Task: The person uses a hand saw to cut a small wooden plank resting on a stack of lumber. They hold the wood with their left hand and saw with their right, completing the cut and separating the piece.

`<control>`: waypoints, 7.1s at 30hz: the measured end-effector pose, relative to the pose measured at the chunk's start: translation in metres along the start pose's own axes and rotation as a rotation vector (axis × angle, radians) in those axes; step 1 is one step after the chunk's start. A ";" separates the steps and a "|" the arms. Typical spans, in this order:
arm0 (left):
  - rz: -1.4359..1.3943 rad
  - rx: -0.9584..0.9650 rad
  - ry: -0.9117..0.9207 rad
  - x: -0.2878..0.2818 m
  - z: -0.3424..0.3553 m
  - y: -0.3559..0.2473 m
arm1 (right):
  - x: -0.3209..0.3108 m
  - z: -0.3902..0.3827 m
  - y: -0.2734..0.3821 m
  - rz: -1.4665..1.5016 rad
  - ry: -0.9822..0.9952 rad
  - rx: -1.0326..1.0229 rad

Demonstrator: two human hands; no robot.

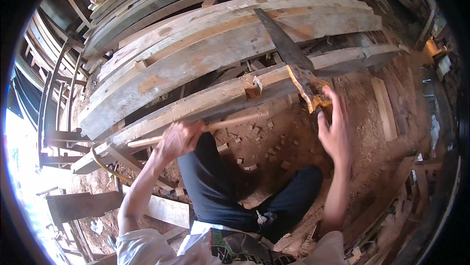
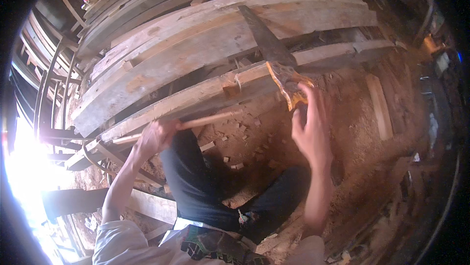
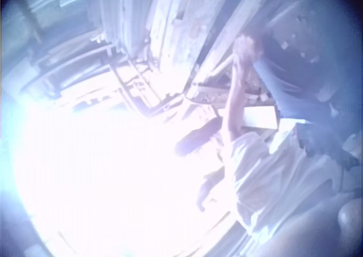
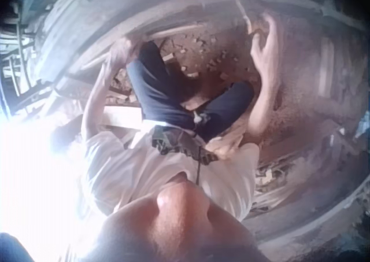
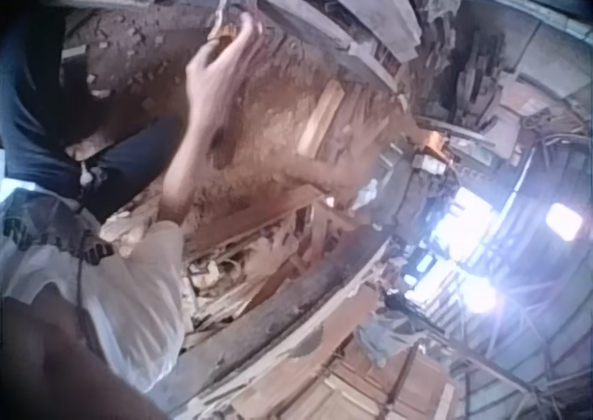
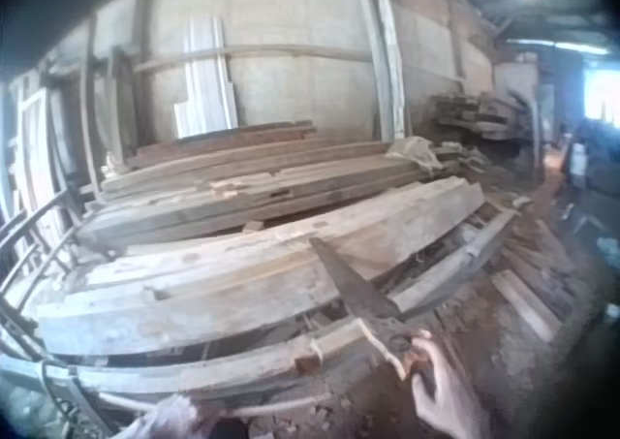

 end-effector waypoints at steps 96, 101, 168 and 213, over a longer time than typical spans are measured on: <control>-0.110 -0.476 -0.197 0.052 0.131 0.085 | 0.035 -0.005 -0.050 -0.318 0.287 0.026; 0.173 -0.308 0.059 0.111 0.158 0.117 | 0.060 0.016 -0.075 -0.295 0.339 -0.127; -0.027 -0.213 -0.077 0.069 0.144 0.056 | 0.094 -0.115 0.023 0.869 0.173 0.147; 0.010 -0.204 -0.007 0.080 0.149 0.063 | 0.112 -0.128 0.028 0.860 0.038 0.177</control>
Point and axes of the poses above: each hand's wrist, its own z-axis towards the middle knuckle, its own x-axis out of the palm, y = z × x, the point moved 9 cm from there along z, towards the middle knuckle, and after that the axes turned 4 degrees about -x, right-handed, at the moved point
